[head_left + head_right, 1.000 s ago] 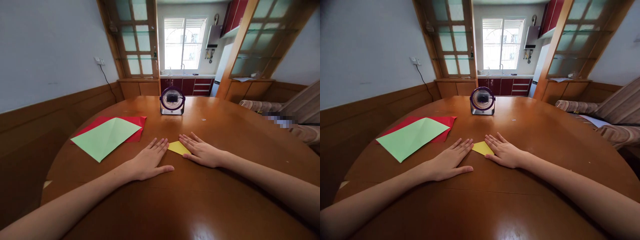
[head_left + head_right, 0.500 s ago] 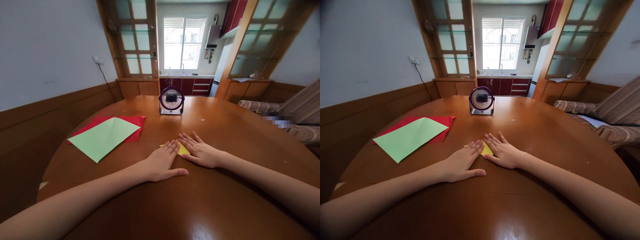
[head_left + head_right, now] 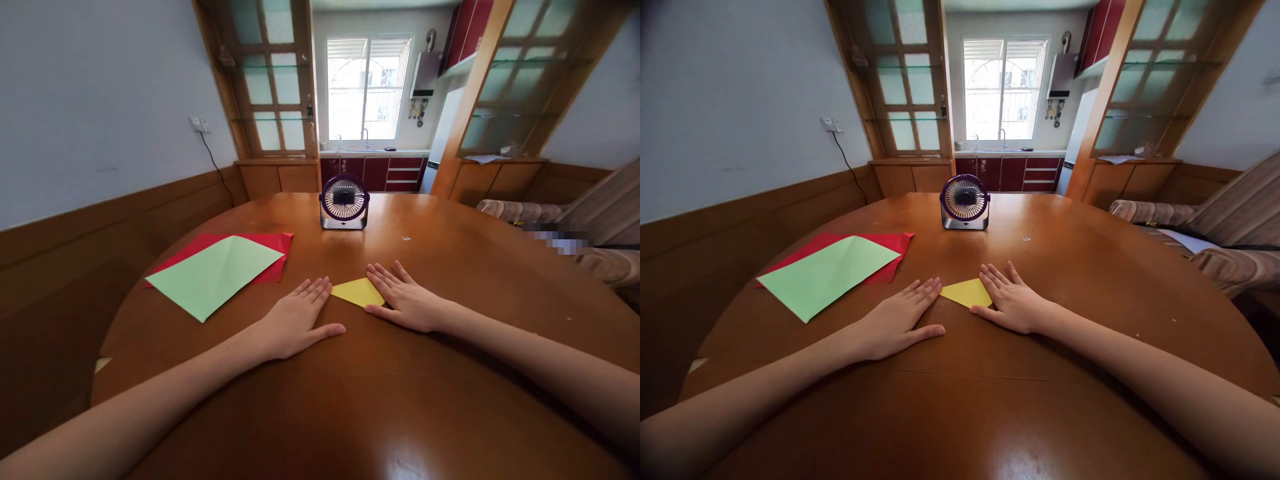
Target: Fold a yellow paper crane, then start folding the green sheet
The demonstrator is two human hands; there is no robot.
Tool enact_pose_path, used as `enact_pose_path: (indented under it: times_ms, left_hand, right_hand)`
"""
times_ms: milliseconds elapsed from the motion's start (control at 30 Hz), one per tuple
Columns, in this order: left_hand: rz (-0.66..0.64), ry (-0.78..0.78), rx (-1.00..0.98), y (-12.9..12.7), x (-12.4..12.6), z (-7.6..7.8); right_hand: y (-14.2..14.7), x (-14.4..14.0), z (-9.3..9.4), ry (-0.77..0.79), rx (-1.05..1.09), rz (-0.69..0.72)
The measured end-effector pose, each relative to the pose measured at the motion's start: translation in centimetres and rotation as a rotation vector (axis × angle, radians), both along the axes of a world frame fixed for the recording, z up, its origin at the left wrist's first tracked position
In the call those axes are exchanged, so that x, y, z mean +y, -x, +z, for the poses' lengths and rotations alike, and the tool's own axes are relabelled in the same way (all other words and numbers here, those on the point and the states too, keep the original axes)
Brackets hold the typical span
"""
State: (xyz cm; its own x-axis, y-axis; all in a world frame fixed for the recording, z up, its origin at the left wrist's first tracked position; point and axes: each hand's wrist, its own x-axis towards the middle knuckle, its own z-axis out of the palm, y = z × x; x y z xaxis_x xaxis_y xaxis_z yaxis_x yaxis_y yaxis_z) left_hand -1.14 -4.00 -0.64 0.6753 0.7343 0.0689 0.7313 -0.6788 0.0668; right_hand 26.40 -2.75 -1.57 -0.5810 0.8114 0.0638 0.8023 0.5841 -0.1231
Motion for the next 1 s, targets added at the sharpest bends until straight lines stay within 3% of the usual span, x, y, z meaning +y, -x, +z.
enact_pose_path:
  times_ms: [267,467,567,767,1000]
  left_hand:
    - [0.034,-0.149,-0.086,-1.4,0.4,-0.5]
    - [-0.263,0.067,-0.056,-2.4,0.2,0.2]
    - [-0.24,0.143,-0.034,-1.8,0.2,0.5]
    - [-0.201,0.134,-0.03,-0.8,-0.2,0.6]
    - [-0.18,-0.016,-0.081,-1.4,0.0,0.4]
  right_hand:
    - [0.1,0.1,0.1,0.011,0.002,0.003]
    - [0.2,0.0,0.5,0.041,-0.02,-0.02]
    - [0.4,-0.1,0.6,0.039,-0.029,-0.029]
    - [-0.1,0.1,0.3,0.032,-0.052,-0.02]
    - [-0.7,0.2,-0.3,-0.005,-0.022,0.005]
